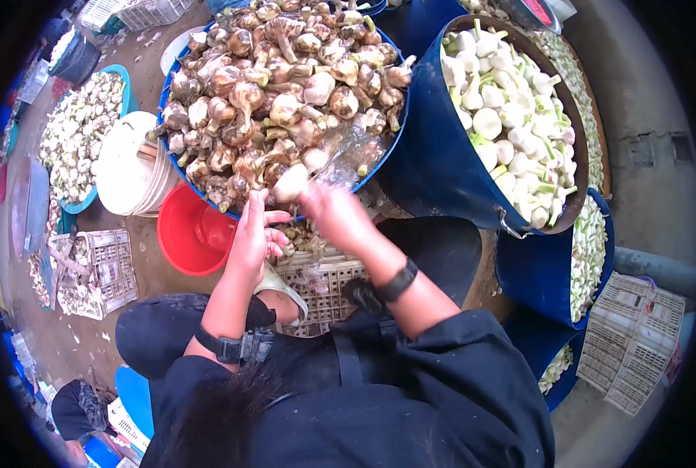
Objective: The person peels garlic by hand, removing the outer skins and stems before placing the cleaned bulbs into a blue barrel. They retrieve unpeeled garlic one at a time from a large blue basin and discard the loose skins onto the floor.
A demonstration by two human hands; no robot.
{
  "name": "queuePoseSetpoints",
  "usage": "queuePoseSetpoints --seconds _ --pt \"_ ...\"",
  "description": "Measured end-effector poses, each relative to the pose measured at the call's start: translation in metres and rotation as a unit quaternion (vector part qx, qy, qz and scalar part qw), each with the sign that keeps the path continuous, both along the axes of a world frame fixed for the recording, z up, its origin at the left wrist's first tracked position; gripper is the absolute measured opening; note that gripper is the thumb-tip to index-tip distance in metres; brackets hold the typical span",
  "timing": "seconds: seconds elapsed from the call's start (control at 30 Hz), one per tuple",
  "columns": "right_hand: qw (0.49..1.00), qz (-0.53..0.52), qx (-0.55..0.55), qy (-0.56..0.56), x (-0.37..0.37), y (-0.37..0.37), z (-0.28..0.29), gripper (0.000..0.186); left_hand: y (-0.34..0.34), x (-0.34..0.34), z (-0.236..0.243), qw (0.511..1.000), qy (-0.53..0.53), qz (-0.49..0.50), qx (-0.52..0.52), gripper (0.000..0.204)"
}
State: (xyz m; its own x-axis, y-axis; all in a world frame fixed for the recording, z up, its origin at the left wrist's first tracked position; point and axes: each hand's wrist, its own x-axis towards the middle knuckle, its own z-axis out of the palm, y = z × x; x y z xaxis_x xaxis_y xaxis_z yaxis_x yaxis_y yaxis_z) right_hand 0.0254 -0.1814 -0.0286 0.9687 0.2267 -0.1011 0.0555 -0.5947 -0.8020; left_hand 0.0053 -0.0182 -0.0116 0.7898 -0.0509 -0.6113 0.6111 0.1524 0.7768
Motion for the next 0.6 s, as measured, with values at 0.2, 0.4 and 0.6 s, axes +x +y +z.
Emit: queuePoseSetpoints --seconds 0.2,0.4,0.6 --pt "0.976 0.091 -0.154 -0.124 -0.040 0.037 0.017 0.013 0.001 0.001 -0.001 1.000 0.010 0.024 0.017 0.021" --pt "0.863 -0.095 0.366 0.336 -0.026 0.025 -0.010 0.023 0.008 -0.002 -0.001 0.999 0.030 -0.030 -0.032 0.023" --pt "0.987 -0.124 0.105 -0.017 -0.031 0.019 -0.004 0.021 0.004 -0.011 -0.001 0.940 -0.237 -0.185 0.163 0.048"
